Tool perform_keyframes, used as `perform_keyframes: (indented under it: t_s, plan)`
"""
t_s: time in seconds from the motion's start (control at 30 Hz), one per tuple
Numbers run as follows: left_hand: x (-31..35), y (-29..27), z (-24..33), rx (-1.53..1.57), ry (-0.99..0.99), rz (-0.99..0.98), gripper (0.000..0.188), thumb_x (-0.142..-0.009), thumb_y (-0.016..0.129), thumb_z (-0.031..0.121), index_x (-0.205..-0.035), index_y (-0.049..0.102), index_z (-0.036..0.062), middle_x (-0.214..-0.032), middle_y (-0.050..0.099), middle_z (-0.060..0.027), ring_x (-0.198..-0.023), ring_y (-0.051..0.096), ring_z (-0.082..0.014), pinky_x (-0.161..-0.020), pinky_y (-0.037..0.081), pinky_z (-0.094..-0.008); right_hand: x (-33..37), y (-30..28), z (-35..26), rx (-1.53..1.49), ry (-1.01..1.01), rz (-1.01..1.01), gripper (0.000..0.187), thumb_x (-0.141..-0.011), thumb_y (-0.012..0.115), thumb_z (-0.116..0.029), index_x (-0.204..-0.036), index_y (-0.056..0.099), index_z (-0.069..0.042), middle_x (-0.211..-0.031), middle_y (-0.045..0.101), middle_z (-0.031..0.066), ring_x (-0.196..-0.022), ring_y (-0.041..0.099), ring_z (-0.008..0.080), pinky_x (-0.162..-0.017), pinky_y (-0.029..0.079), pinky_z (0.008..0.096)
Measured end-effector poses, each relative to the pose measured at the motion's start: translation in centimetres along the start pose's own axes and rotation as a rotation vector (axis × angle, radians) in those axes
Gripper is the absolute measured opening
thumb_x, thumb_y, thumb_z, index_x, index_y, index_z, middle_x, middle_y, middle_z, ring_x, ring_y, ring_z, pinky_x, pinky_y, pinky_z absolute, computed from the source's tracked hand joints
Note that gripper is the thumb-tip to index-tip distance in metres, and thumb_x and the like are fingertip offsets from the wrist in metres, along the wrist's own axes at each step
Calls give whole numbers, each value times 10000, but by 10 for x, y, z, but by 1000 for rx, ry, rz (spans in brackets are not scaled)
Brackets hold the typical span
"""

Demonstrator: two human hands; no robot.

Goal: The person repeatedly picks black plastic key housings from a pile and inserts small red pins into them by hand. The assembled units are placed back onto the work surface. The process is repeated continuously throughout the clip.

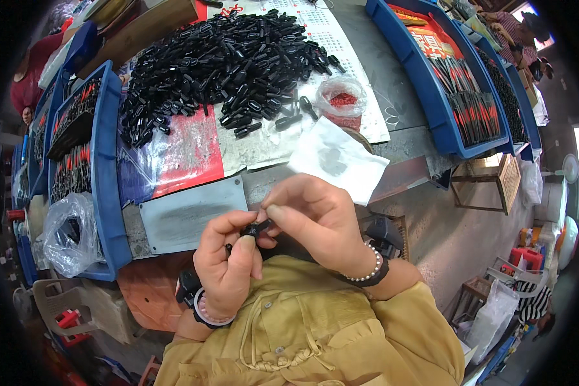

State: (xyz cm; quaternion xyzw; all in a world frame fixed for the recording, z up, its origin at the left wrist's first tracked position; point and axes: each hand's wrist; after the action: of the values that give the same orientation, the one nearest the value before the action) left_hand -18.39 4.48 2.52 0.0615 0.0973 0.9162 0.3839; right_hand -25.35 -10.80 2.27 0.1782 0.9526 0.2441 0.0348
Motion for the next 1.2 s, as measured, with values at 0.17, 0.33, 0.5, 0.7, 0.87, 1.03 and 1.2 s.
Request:
perform_keyframes:
  t_s: [0.17, 0.33, 0.5, 0.7, 0.87, 1.03, 1.2]
  plan:
    - [10, -1, -6, -87, 98, 17, 247, -934, 499, 23, -1161, 455, -65, -1020, 635, -166, -693, 584, -77, -586, 485, -196, 7, 1, -2, 24, -85, -100, 140, -924, 532, 41, -1062, 554, 46, -1041, 606, 136, -872, 620, 122, -772, 518, 246]
    - [13, 0, -16, -194, 203, 109, 304, -842, 663, -2, -1117, 542, -51, -893, 689, -119, -759, 656, -102, -660, 525, -228, 8, 2, 3, 225, -253, -140, 192, -860, 591, 105, -1043, 581, 52, -1019, 619, 146, -856, 631, 156, -743, 515, 259]
    - [17, 3, -15, -167, 237, 82, 381, -848, 665, 8, -1191, 515, -63, -857, 681, -110, -751, 632, -105, -684, 508, -229, 8, 0, 10, 409, -365, -121, 203, -811, 645, 119, -996, 612, 41, -973, 647, 162, -844, 644, 194, -713, 517, 273]
    - [15, 0, -11, -226, 247, 29, 407, -873, 654, 30, -1233, 494, -67, -846, 676, -109, -746, 617, -93, -686, 492, -218, 6, -1, 15, 503, -481, -122, 205, -809, 660, 107, -991, 612, 26, -970, 657, 168, -810, 650, 189, -665, 524, 266]
    - [19, -2, -13, -158, 161, -38, 394, -928, 569, 43, -1269, 395, -49, -952, 625, -126, -768, 602, -103, -684, 480, -212, 9, 6, 23, 470, -521, -28, 194, -812, 677, 84, -973, 590, 18, -976, 662, 182, -796, 660, 182, -647, 536, 259]
    - [20, -5, -20, -153, 174, -47, 370, -951, 536, 54, -1260, 352, -31, -962, 594, -118, -718, 568, -93, -629, 454, -201, 7, 8, 27, 543, -541, -22, 197, -813, 680, 82, -968, 577, 18, -981, 665, 189, -785, 665, 178, -631, 543, 261]
    - [16, -2, -19, -107, 191, 35, 317, -960, 537, 94, -1213, 379, -14, -821, 594, -66, -615, 525, -61, -551, 409, -178, 4, 7, 26, 485, -509, -90, 207, -816, 670, 88, -991, 579, 26, -975, 661, 193, -781, 665, 172, -639, 542, 253]
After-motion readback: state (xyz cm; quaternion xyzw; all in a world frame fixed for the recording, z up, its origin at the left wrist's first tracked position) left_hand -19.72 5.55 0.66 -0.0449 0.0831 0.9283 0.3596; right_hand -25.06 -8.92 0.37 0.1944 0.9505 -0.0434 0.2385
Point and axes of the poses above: each hand's wrist, its own x-axis away from the middle knuckle, its own y-axis out of the palm, z = x × y
